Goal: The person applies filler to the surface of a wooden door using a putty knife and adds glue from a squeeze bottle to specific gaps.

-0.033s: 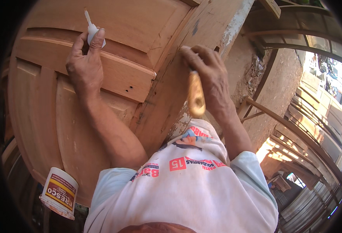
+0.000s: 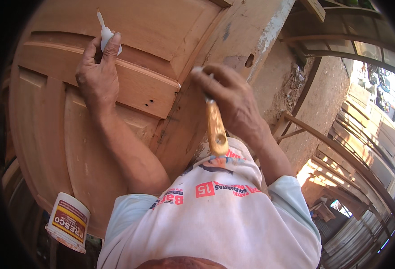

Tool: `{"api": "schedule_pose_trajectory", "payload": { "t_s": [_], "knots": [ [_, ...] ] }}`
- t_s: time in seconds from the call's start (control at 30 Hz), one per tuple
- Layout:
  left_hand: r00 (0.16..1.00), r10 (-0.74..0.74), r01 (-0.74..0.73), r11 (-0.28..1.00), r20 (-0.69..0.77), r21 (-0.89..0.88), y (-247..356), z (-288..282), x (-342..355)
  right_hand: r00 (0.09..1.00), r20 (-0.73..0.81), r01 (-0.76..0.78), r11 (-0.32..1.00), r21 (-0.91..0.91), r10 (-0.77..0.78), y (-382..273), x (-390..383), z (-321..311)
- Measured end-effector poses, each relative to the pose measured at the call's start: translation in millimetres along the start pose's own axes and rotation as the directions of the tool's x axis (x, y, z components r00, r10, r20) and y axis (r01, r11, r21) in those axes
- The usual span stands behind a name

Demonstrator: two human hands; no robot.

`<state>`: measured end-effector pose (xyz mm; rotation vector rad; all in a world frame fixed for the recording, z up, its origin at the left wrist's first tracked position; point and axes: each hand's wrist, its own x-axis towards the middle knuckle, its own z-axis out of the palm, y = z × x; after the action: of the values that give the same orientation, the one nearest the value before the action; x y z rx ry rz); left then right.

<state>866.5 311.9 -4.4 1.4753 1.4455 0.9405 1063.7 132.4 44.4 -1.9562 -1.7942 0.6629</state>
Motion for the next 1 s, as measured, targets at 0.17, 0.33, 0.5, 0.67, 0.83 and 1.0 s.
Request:
{"api": "schedule_pose_trajectory", "payload": {
  "t_s": [0.17,0.33,0.5,0.67,0.83,1.0],
  "knots": [
    [0.999,0.022,-0.021,1.0,-0.026,0.011,0,0,0,0.991,0.131,-0.029,0.943,0.332,-0.016,-12,-7,-11],
    [0.999,-0.034,0.034,0.999,-0.003,0.012,5,-3,-4,0.932,-0.362,-0.046,0.992,-0.114,0.002,49,24,-15],
    [0.998,-0.062,0.063,0.996,0.018,-0.059,8,-7,2,0.981,0.131,0.142,0.989,0.032,-0.145,17,0,-16],
    [0.998,0.054,-0.057,0.985,-0.023,-0.162,14,-4,1,0.975,0.161,0.125,0.977,0.173,-0.153,22,10,-15],
    [0.999,-0.038,0.037,0.997,-0.001,-0.063,21,-6,4,1.0,-0.016,0.027,0.998,0.053,-0.026,62,52,-28],
    [0.999,0.045,-0.045,0.999,-0.027,-0.005,16,-4,3,0.967,-0.241,-0.063,0.992,0.113,0.089,66,46,-32]
  ]
}}
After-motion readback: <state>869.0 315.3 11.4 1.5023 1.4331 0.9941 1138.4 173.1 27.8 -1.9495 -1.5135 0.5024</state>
